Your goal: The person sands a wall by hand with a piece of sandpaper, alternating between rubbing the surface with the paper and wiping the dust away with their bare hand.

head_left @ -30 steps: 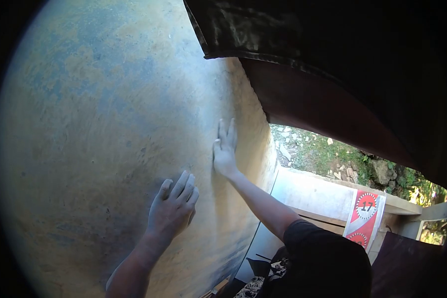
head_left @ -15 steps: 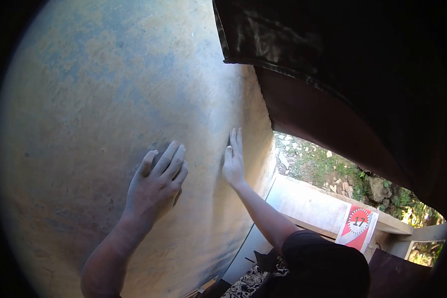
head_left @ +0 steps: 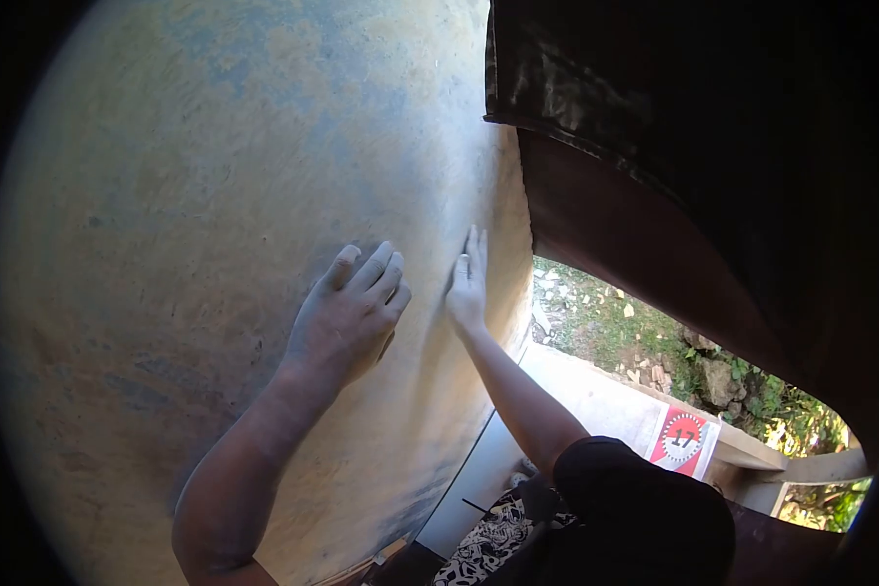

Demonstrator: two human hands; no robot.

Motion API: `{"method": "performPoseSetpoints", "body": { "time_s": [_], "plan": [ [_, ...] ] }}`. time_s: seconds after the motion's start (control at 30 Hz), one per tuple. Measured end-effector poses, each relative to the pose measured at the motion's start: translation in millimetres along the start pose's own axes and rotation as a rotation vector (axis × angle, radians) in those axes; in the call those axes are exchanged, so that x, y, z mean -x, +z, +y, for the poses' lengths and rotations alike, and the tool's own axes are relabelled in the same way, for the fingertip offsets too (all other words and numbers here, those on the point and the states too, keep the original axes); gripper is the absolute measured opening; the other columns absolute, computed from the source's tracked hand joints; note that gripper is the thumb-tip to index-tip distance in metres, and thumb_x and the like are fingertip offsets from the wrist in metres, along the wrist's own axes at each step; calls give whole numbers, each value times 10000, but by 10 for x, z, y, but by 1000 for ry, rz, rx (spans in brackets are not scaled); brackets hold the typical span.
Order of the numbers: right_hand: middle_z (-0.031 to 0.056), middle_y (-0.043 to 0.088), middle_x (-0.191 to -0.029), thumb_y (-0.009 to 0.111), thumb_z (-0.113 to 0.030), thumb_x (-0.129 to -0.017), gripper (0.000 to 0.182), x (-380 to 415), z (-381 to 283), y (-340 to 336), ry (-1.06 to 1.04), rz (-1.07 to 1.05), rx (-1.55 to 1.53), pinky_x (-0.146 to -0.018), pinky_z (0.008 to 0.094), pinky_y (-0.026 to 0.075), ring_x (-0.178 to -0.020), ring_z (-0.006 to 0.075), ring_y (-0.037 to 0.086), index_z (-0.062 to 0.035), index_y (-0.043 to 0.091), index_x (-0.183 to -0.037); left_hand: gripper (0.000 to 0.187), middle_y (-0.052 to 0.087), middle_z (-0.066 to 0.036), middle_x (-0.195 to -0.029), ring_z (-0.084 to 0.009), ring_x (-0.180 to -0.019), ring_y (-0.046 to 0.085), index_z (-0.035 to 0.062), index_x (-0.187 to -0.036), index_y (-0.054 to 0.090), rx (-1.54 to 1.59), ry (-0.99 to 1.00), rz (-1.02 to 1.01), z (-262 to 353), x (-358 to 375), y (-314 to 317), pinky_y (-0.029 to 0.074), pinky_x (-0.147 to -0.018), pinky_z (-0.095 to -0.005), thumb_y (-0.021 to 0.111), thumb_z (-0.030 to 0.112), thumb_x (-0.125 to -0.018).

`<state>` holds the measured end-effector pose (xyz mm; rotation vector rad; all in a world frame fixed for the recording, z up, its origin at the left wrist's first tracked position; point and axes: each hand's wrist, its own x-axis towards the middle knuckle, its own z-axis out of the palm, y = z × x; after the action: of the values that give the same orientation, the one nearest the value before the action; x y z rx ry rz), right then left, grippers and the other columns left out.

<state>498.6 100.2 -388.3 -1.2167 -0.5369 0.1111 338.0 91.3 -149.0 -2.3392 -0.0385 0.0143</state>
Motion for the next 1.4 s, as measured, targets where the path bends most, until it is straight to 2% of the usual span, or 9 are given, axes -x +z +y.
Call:
{"method": "performPoseSetpoints", "body": {
  "time_s": [0.2,0.3,0.37,0.4,0.73,0.97,1.17,1.3,1.4],
  "plan": [
    [227,232,-1739,419,-110,-1105,531,533,-111,124,-293,-95,108,-1309,431,134,-1622,360,190,-65,401,-1634,347,606,-69,-1464,-195,-1493,432,137,-1167,693,-1,39,-4,-47,-80,24,262,-1213,-439,759,300,-868],
    [217,248,-1736,401,-121,-1113,525,400,581,-66,-158,-25,157,-1307,418,151,-1623,345,195,-60,398,-1634,349,610,-68,-1452,-194,-1479,442,136,-1177,700,-42,67,-7,-36,-60,42,263,-1209,-436,754,301,-874],
    [204,259,-1736,382,-144,-1126,514,216,1063,-182,251,75,5,-1303,402,167,-1622,331,201,-48,399,-1631,242,656,-46,-1326,-202,-1420,471,157,-1121,741,-20,95,37,-20,-27,58,249,-1200,-433,636,279,-940],
    [204,259,-1736,382,-144,-1126,514,186,935,-161,245,73,5,-1303,402,167,-1622,331,201,-48,399,-1631,242,656,-46,-1326,-202,-1420,471,157,-1121,741,-22,91,41,-10,-21,68,249,-1200,-433,636,279,-940],
    [210,269,-1730,496,-83,-1072,554,502,132,-84,-239,-119,104,-1294,421,201,-1606,362,242,-61,428,-1621,352,617,-76,-1407,-198,-1440,466,124,-1184,697,49,151,-98,-21,-41,56,292,-1179,-417,744,304,-886],
    [221,259,-1728,406,-163,-1118,547,-52,1152,-269,245,71,101,-1303,430,181,-1606,379,218,-65,349,-1653,384,612,-72,-1414,-202,-1458,460,116,-1199,690,84,176,-134,-74,-175,4,312,-1175,-428,757,303,-870],
    [250,190,-1745,466,-171,-1094,539,-99,-229,101,-188,-27,55,-1312,469,110,-1618,414,163,-94,428,-1627,382,603,-62,-1450,-202,-1470,455,128,-1214,683,40,164,-108,-129,-480,46,304,-1185,-443,754,285,-874],
    [248,177,-1748,495,-168,-1075,531,205,166,-10,-342,-138,111,-1314,477,96,-1626,411,131,-89,478,-1600,362,592,-63,-1471,-199,-1487,440,131,-1216,681,41,129,-105,-166,-680,62,295,-1196,-448,742,283,-894],
    [226,146,-1761,427,-210,-1108,569,182,973,-243,-123,-106,144,-1317,467,88,-1633,403,96,-105,352,-1662,335,582,-63,-1484,-193,-1502,425,129,-1216,678,42,107,-118,-137,-689,76,288,-1207,-450,725,282,-921]
  ]
}}
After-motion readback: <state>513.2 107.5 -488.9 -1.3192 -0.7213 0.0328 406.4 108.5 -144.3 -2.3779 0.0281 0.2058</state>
